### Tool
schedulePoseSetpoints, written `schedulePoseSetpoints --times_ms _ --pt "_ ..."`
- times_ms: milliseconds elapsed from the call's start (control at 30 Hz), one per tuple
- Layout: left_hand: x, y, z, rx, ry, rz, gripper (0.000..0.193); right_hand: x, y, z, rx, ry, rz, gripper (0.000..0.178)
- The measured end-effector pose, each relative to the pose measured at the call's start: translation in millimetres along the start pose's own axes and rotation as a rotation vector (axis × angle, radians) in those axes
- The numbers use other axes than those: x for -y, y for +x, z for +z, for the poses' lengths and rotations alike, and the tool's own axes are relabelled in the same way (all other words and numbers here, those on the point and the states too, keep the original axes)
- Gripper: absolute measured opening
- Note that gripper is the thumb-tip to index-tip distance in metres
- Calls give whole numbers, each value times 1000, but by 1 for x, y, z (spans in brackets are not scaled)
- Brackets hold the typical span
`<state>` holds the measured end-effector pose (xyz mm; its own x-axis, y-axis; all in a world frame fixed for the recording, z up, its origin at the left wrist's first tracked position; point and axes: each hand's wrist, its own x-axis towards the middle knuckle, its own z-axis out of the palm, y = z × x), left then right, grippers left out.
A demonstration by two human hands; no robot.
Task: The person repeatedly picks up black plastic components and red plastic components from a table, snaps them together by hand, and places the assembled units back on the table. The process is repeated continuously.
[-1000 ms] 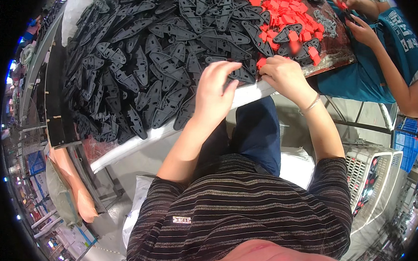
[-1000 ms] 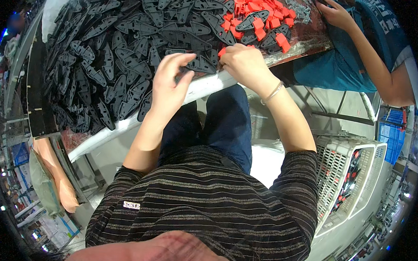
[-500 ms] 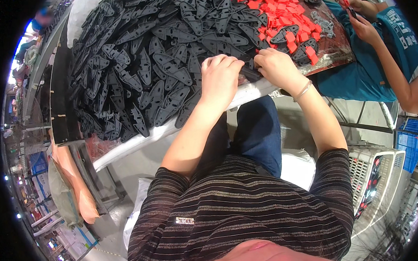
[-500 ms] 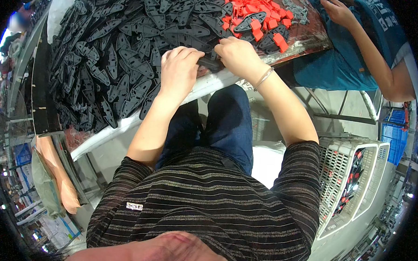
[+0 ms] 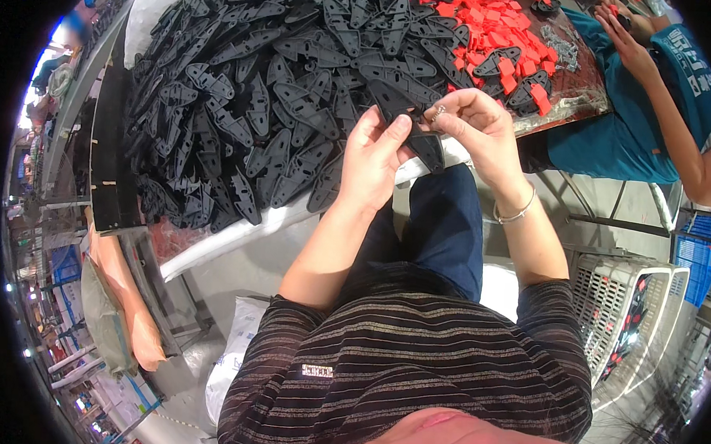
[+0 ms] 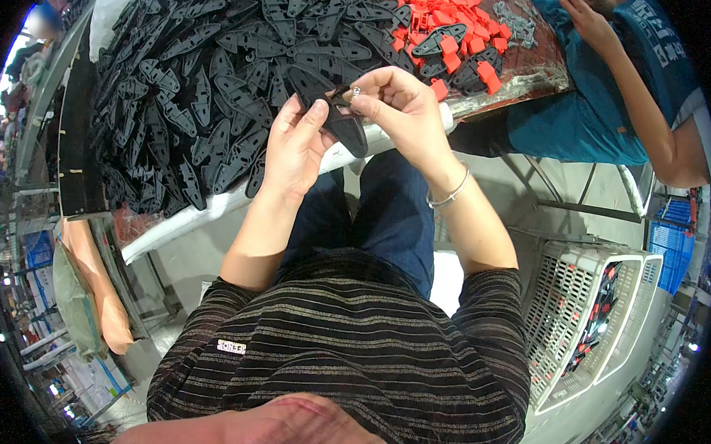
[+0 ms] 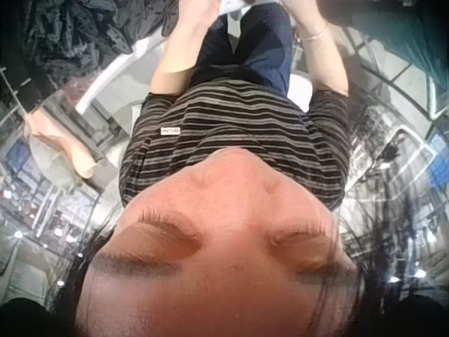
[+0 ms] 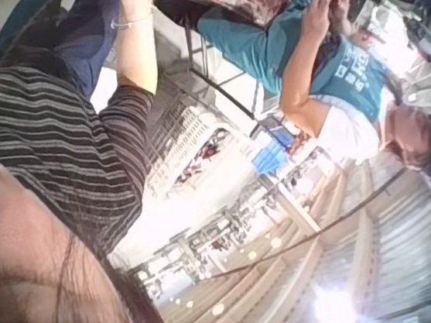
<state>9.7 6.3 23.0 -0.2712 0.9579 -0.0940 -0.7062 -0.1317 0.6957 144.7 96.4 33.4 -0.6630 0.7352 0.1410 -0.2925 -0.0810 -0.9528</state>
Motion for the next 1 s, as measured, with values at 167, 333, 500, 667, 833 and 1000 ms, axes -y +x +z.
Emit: schedulePoseSetpoints --times_ms 167,333,500,667,833,1000 --pt "0 -5 -3 -15 30 15 16 -9 -13 17 -134 58 -55 14" --pt "-5 -11 2 -26 91 13 15 -16 -18 25 -150 132 -73 13" --pt "-3 -12 -2 2 125 20 14 -18 -21 30 -189 151 -135 12" --pt "-5 -14 -7 39 170 14 17 -15 -24 29 -155 68 -99 12" --pt "-5 -12 -5 28 221 5 16 -16 -25 25 -133 55 -76 11" --pt "-3 -9 -6 -7 100 -42 18 -18 -13 10 -23 63 -1 12"
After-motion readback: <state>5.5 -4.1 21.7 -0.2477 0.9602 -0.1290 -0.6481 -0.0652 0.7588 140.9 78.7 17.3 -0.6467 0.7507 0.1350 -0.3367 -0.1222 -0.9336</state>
